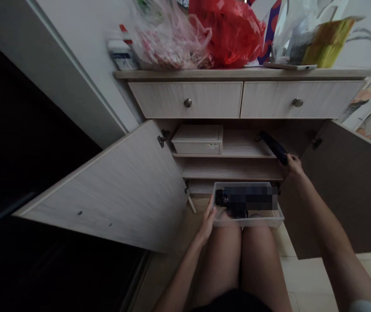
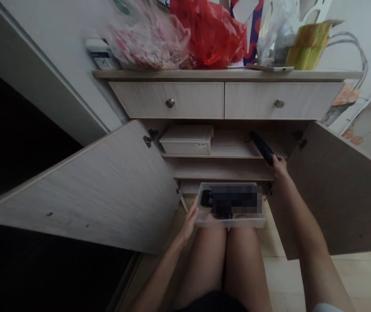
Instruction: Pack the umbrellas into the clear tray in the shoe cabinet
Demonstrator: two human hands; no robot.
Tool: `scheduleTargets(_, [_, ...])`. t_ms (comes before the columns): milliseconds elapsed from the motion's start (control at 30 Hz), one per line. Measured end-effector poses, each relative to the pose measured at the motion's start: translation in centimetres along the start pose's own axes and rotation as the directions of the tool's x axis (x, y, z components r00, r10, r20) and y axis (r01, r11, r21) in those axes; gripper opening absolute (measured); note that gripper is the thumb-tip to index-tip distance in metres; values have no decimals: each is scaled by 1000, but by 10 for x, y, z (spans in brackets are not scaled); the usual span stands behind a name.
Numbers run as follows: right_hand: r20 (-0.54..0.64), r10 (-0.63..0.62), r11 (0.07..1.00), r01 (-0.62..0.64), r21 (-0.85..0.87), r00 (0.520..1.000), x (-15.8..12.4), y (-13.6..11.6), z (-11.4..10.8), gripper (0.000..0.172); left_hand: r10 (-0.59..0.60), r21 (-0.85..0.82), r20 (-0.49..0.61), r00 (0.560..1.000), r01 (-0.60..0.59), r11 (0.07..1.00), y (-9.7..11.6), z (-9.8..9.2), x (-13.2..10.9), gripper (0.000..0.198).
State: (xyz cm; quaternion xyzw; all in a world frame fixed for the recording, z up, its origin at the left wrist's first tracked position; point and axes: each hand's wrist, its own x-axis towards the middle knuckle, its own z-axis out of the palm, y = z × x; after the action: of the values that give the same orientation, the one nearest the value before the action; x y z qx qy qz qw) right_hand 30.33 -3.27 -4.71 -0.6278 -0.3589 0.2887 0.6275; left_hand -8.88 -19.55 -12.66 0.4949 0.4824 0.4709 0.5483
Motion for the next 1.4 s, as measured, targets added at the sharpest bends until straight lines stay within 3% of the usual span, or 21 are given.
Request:
scheduleTargets(100, [155, 10, 997, -21, 69, 988, -36, -2, -21, 41, 10, 8, -4, 1000, -9, 1000, 1, 0, 0, 94])
scheduleTargets(200, [326, -11, 1000, 8, 10, 945, -75, -9, -44, 45, 10, -8, -3, 1000, -10, 1000, 2, 2, 0, 94])
scheduleTargets(400, [614, -31, 988, 116, -98, 789, -128, -20, -67, 44, 15, 2, -6, 1000, -15, 1000, 6, 3, -3, 81])
scheduleTargets(700, [846, 56, 952, 226, -205, 530, -152, -20, -62, 44, 27, 31, 6, 1000, -28, 999, 5, 5, -3, 87])
scheduleTargets(967, [918, 40, 835, 492, -247, 393, -153, -13, -47, 28, 47, 51, 2, 999, -47, 998, 1, 2, -2, 86])
scheduleTargets(1167, [931, 38, 641, 706, -302, 363, -149, -12, -47, 15, 56, 56, 23, 998, -58, 997, 3, 1, -3, 90])
scheduleTargets(1400, [928, 91, 537, 767, -351, 360, -148, -12, -38, 16, 33, 47, 15, 999, -33, 998, 3, 2, -4, 85])
